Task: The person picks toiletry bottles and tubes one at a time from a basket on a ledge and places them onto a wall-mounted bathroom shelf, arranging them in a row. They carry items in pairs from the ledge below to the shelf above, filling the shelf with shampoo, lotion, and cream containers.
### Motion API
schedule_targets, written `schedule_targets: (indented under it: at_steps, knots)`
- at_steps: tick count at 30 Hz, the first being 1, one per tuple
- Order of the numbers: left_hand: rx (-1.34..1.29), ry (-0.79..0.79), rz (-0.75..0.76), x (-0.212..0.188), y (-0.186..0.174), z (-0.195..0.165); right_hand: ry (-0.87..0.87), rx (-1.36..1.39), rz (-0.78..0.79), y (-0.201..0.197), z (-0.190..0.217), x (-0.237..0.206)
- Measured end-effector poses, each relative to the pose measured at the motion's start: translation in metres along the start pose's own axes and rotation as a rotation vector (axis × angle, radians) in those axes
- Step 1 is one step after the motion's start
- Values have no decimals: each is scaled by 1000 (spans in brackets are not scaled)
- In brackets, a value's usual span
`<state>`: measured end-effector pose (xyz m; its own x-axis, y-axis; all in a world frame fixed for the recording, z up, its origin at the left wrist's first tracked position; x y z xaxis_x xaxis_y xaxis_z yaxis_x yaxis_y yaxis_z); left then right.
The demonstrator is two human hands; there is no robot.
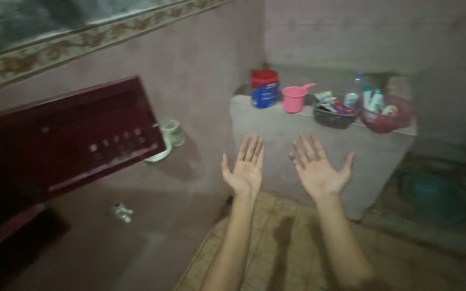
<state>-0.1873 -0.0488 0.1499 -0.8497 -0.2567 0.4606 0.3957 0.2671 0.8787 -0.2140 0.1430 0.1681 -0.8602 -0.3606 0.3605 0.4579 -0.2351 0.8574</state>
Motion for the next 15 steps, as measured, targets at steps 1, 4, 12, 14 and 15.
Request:
schedule_targets:
  at_steps: [1, 4, 12, 14, 15]
  knots:
    - [-4, -20, -5, 2, 1, 16, -23, -10, -6, -5, 14, -3]
    - [-50, -78, 4, 8, 5, 61, -72, -19, -51, -20, 55, -11]
    - [-133, -186, 33, 16, 6, 179, -167, -67, -111, -64, 153, -34]
    - [-135, -201, 31, 20, 7, 204, -175, -70, -110, -74, 173, -35]
    - [-146, -210, 21, 20, 6, 216, -183, -72, -115, -78, 183, -38]
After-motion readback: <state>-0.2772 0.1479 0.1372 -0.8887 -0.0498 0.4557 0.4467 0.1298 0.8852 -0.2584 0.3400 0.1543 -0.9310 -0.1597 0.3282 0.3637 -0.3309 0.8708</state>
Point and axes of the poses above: each hand's wrist, its own x-axis towards the middle knuckle, its own y-axis out of the palm, z = x × y, the point moved 8 cm from there along x, towards the middle knuckle, and after that the axes turned 2 degrees about x, right-handed, at the moved point
